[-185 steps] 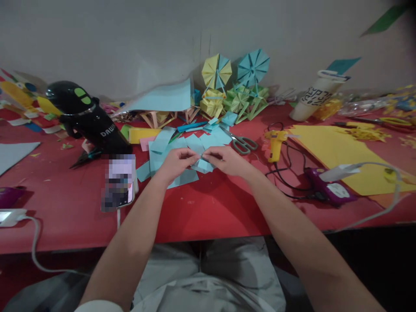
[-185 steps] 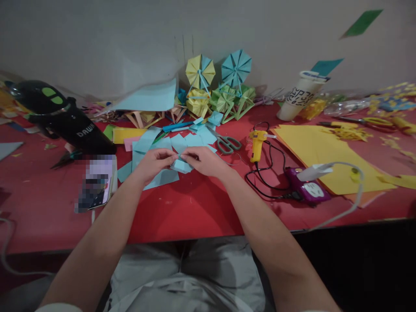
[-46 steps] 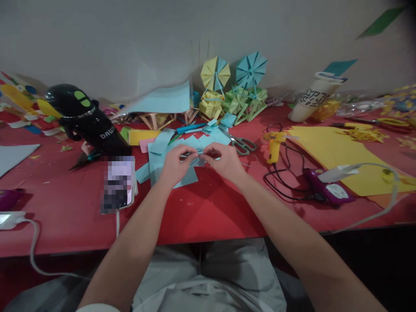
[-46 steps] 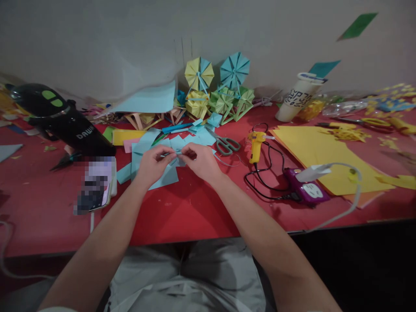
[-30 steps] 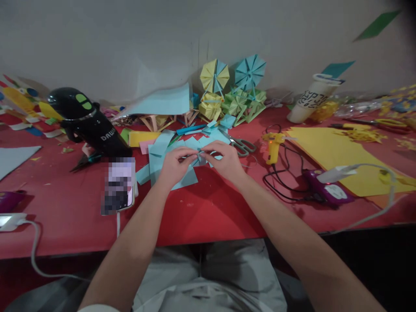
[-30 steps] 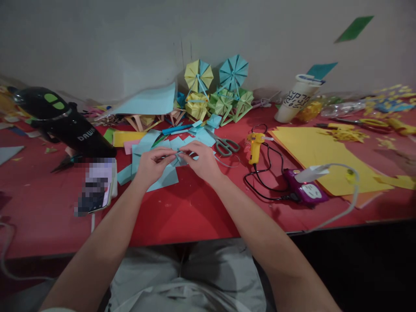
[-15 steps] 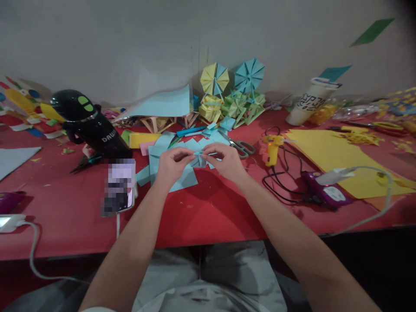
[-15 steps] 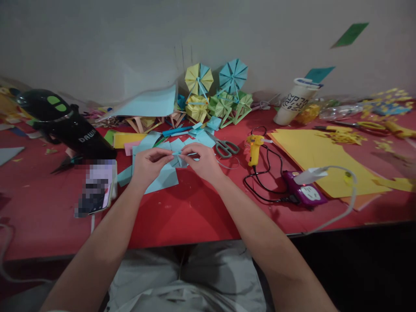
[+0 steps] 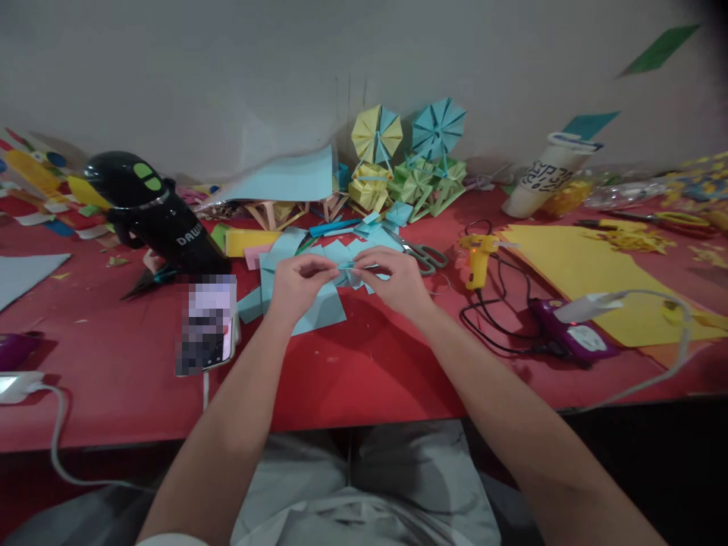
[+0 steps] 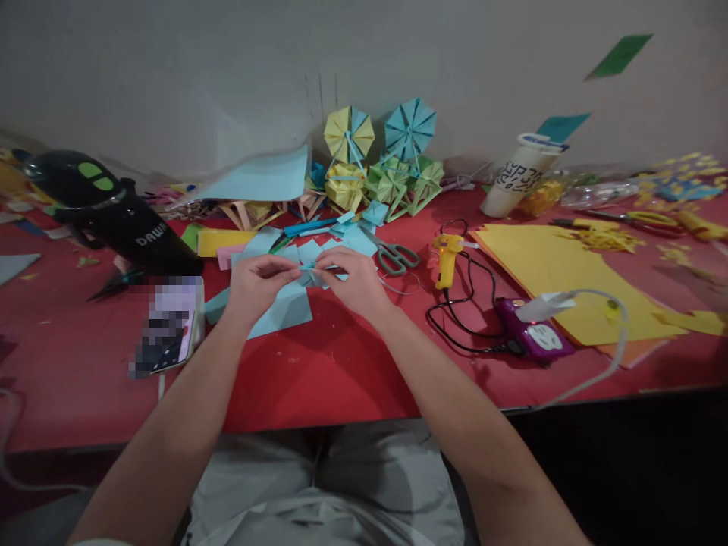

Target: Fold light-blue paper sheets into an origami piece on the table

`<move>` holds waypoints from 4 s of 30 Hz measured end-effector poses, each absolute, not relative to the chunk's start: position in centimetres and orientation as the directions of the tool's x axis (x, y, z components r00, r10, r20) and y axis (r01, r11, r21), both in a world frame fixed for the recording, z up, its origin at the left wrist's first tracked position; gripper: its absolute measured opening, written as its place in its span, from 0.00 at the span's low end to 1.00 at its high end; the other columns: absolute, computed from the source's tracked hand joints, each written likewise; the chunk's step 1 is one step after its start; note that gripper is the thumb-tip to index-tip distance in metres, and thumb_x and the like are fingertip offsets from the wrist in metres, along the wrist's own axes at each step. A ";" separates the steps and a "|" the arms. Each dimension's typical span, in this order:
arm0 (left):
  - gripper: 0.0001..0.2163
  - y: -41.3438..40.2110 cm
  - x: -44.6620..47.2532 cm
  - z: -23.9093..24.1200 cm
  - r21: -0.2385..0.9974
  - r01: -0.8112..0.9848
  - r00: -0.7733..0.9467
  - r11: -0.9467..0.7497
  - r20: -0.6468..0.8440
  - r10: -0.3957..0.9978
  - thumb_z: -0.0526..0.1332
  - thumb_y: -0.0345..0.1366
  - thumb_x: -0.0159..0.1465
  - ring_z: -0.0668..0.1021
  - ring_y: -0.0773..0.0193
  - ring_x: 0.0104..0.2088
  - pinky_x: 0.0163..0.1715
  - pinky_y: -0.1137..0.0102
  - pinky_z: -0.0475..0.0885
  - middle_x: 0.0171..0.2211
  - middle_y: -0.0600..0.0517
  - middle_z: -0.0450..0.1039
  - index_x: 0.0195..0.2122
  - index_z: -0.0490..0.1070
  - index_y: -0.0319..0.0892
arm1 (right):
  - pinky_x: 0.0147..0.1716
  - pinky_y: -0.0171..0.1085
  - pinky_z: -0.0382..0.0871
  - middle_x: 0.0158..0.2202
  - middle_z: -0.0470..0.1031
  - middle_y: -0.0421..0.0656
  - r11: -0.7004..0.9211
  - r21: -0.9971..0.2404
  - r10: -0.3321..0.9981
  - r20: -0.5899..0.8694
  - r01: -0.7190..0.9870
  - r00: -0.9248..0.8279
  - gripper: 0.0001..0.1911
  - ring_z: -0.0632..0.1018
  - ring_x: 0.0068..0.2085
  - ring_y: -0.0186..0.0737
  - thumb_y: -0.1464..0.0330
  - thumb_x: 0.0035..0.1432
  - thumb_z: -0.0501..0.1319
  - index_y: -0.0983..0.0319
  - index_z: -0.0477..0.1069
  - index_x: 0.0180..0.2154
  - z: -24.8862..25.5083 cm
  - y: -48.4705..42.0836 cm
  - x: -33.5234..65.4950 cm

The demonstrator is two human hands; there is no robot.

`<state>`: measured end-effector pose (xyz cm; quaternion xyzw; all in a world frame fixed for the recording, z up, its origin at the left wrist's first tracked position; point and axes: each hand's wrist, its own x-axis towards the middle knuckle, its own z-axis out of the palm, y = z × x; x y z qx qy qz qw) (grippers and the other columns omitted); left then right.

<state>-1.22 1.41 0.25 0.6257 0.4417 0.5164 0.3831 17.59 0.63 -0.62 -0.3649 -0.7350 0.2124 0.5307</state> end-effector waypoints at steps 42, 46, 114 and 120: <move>0.24 1.1 0.0 0.0 0.987 -0.147 0.113 0.067 -0.051 0.992 0.70 0.31 0.50 0.79 0.65 0.32 0.38 0.64 0.77 0.31 0.54 0.73 0.46 0.63 0.42 | 0.43 0.42 0.77 0.37 0.79 0.44 0.580 -0.768 0.815 0.554 0.273 -0.171 0.09 0.80 0.38 0.39 0.64 0.58 0.61 0.59 0.75 0.40 -0.8 0.0 16.8; 0.32 1.1 0.1 -0.3 0.998 -0.041 0.083 -0.049 0.052 0.995 0.71 0.30 0.47 0.79 0.64 0.29 0.33 0.67 0.76 0.28 0.55 0.74 0.52 0.59 0.43 | 0.39 0.39 0.77 0.34 0.74 0.42 0.520 -0.831 0.854 0.496 0.198 -0.158 0.14 0.78 0.36 0.36 0.64 0.54 0.65 0.60 0.71 0.42 -1.4 0.4 16.6; 0.05 1.3 -0.4 -0.2 0.850 0.258 0.148 -0.460 0.435 0.888 0.64 0.37 0.59 0.78 0.64 0.38 0.36 0.69 0.73 0.39 0.50 0.78 0.35 0.76 0.43 | 0.32 0.37 0.70 0.28 0.73 0.40 0.488 -0.843 0.872 0.481 0.226 -0.089 0.13 0.73 0.30 0.34 0.58 0.56 0.64 0.60 0.69 0.29 -0.4 0.2 16.7; 0.03 1.2 -0.4 0.0 0.840 0.293 0.127 -0.456 0.438 0.890 0.63 0.35 0.60 0.78 0.63 0.39 0.38 0.69 0.73 0.37 0.50 0.78 0.33 0.75 0.43 | 0.32 0.36 0.70 0.29 0.73 0.40 0.456 -0.880 0.890 0.451 0.131 -0.068 0.15 0.75 0.31 0.35 0.59 0.51 0.69 0.60 0.69 0.35 -1.0 0.4 16.6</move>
